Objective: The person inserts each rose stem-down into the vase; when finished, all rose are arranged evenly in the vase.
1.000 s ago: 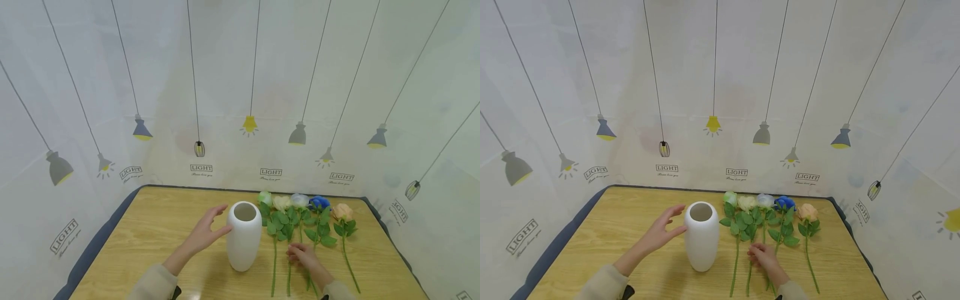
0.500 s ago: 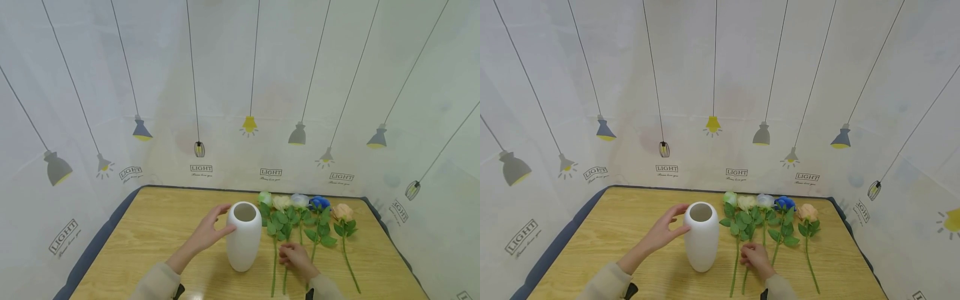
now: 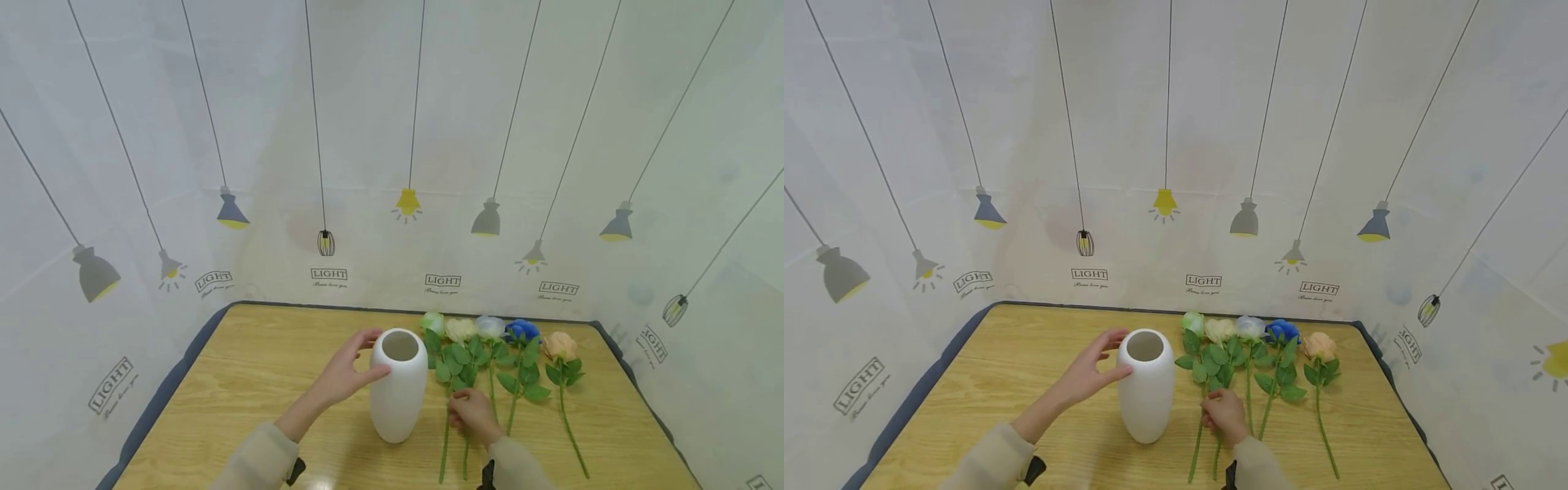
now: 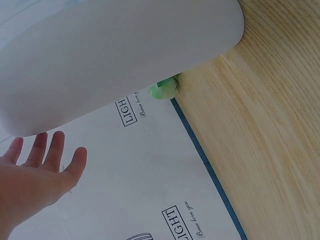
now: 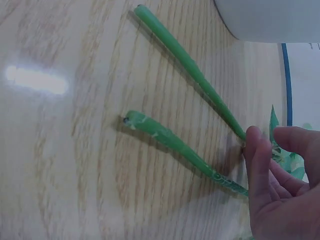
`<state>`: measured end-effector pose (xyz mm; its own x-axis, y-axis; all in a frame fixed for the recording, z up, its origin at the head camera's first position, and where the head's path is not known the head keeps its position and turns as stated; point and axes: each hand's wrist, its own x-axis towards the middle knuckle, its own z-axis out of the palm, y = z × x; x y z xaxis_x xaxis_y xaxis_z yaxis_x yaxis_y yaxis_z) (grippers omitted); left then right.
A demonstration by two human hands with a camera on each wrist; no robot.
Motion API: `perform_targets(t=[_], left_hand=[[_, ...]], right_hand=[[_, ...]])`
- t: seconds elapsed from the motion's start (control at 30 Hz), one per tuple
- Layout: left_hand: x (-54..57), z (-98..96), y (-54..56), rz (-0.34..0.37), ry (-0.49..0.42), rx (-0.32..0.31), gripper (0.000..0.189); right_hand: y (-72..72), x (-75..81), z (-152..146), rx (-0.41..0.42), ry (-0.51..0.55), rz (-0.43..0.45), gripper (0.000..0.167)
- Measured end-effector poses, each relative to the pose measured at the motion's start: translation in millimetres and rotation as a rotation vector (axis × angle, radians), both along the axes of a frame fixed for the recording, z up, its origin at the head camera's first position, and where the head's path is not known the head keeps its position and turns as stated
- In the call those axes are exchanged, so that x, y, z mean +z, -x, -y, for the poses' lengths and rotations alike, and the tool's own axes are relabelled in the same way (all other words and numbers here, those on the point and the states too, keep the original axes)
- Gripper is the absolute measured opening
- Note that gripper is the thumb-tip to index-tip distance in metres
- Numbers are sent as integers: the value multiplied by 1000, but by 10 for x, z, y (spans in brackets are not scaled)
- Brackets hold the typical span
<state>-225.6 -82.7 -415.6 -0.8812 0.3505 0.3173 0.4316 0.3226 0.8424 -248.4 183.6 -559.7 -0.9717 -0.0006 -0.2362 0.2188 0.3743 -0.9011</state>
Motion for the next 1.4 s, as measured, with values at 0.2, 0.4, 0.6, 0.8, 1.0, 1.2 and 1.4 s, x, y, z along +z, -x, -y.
perform_targets(t=[0.2, 0.4, 0.6, 0.8, 1.0, 1.2, 1.4], left_hand=[[167, -25, -88, 19, 12, 9, 57], [192, -44, -93, 27, 12, 20, 56], [79, -35, -24, 25, 16, 24, 55], [-164, -3, 136, 11, 27, 28, 57], [-171, 4, 145, 5, 14, 21, 57], [-175, 7, 148, 25, 12, 18, 58], [-183, 3, 142, 24, 21, 28, 57]], right_hand=[[31, -112, 20, -46, -64, -55, 30], [32, -189, 92, -121, -181, -78, 32], [19, -126, 107, -138, -347, -95, 26], [24, -147, 89, -142, -359, -99, 24], [31, -143, 53, -126, -267, -99, 21], [19, -49, -7, -60, -37, -42, 18], [21, 12, -90, -32, 76, 18, 21]])
